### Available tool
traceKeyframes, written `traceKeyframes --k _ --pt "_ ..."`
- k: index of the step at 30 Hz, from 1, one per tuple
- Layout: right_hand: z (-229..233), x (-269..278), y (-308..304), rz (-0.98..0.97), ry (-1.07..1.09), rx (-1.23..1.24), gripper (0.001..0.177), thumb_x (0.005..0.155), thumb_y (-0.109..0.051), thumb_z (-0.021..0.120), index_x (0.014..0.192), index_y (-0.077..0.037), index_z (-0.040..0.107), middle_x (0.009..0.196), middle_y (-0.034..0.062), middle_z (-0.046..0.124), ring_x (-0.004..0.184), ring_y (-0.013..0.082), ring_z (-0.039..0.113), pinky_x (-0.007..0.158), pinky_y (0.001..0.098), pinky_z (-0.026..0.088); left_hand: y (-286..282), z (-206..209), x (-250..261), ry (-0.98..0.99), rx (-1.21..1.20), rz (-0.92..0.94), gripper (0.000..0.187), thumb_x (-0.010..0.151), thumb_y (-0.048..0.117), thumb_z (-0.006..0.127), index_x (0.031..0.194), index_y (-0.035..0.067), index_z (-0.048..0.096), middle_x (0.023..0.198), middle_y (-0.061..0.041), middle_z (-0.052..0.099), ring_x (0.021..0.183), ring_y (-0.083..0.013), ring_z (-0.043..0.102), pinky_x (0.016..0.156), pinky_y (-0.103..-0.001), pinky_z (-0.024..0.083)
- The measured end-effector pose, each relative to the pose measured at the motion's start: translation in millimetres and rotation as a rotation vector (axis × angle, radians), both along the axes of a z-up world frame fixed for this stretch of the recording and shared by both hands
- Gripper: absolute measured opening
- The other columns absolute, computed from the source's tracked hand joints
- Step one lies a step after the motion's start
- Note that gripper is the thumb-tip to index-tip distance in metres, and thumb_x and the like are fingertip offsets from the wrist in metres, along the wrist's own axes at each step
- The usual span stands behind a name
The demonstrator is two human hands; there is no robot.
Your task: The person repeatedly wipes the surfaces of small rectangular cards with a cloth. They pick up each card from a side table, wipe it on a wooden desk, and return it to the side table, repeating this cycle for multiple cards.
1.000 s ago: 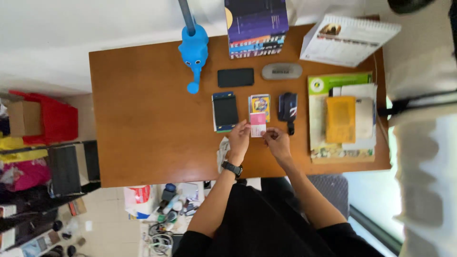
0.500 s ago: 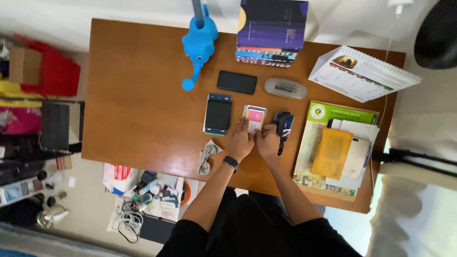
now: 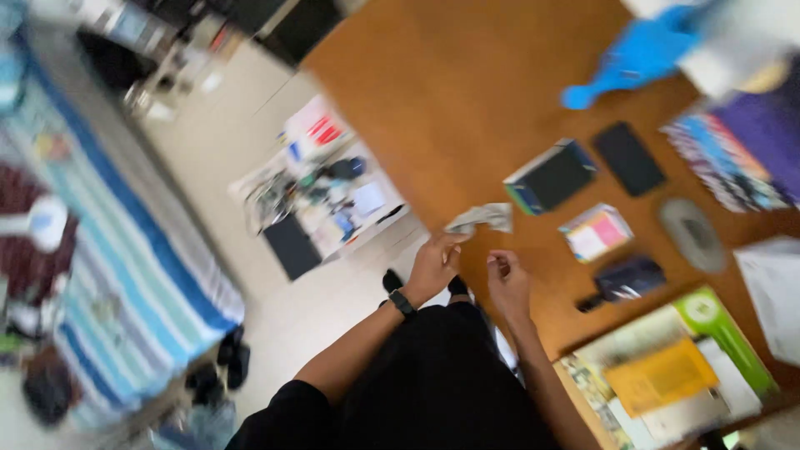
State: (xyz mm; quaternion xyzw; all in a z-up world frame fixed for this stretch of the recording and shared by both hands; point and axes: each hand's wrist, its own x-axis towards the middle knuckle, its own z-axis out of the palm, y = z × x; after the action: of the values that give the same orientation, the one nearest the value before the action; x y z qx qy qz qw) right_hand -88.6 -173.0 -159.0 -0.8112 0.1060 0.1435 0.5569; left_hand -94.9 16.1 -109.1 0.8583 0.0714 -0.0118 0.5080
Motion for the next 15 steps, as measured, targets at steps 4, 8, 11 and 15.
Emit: traceKeyframes --k 4,8,11,15 --pt "14 -15 78 0.366 -0.014 -0.153 0.016 0.098 -0.022 0.065 0.11 -0.015 0.073 0.092 0.0117 0.076 0.083 0.0333 0.073 0.074 0.0433 0.059 96 -22 -67 0.212 0.026 0.228 0.025 0.094 0.011 0.063 0.117 0.013 0.073 0.101 -0.016 0.072 0.101 -0.038 0.071 0.089 -0.047 0.057" --pt "24 -37 155 0.677 -0.01 -0.342 0.019 0.098 -0.027 0.061 0.111 -0.022 0.074 0.1 0.0072 0.077 0.092 0.0339 0.074 0.079 0.0462 0.06 181 -75 -135 0.369 -0.043 0.401 0.026 0.098 0.013 0.059 0.121 0.008 0.071 0.104 -0.018 0.073 0.103 -0.0379 0.072 0.088 -0.047 0.057" --pt "-20 -67 214 0.788 -0.035 -0.458 0.018 0.095 -0.031 0.063 0.11 -0.028 0.072 0.099 0.0045 0.076 0.093 0.0315 0.075 0.08 0.0453 0.06 228 -121 -177 0.471 -0.064 0.424 0.028 0.099 0.019 0.059 0.122 0.008 0.07 0.106 -0.017 0.073 0.105 -0.0383 0.071 0.088 -0.047 0.058" --pt "-58 -83 297 0.868 0.036 -0.476 0.019 0.095 -0.026 0.06 0.111 -0.021 0.07 0.1 0.0098 0.075 0.1 0.0346 0.074 0.083 0.0453 0.061 281 -160 -191 0.537 -0.169 0.503 0.037 0.101 0.018 0.056 0.132 0.0 0.064 0.125 -0.025 0.068 0.121 -0.0396 0.064 0.102 -0.048 0.053"
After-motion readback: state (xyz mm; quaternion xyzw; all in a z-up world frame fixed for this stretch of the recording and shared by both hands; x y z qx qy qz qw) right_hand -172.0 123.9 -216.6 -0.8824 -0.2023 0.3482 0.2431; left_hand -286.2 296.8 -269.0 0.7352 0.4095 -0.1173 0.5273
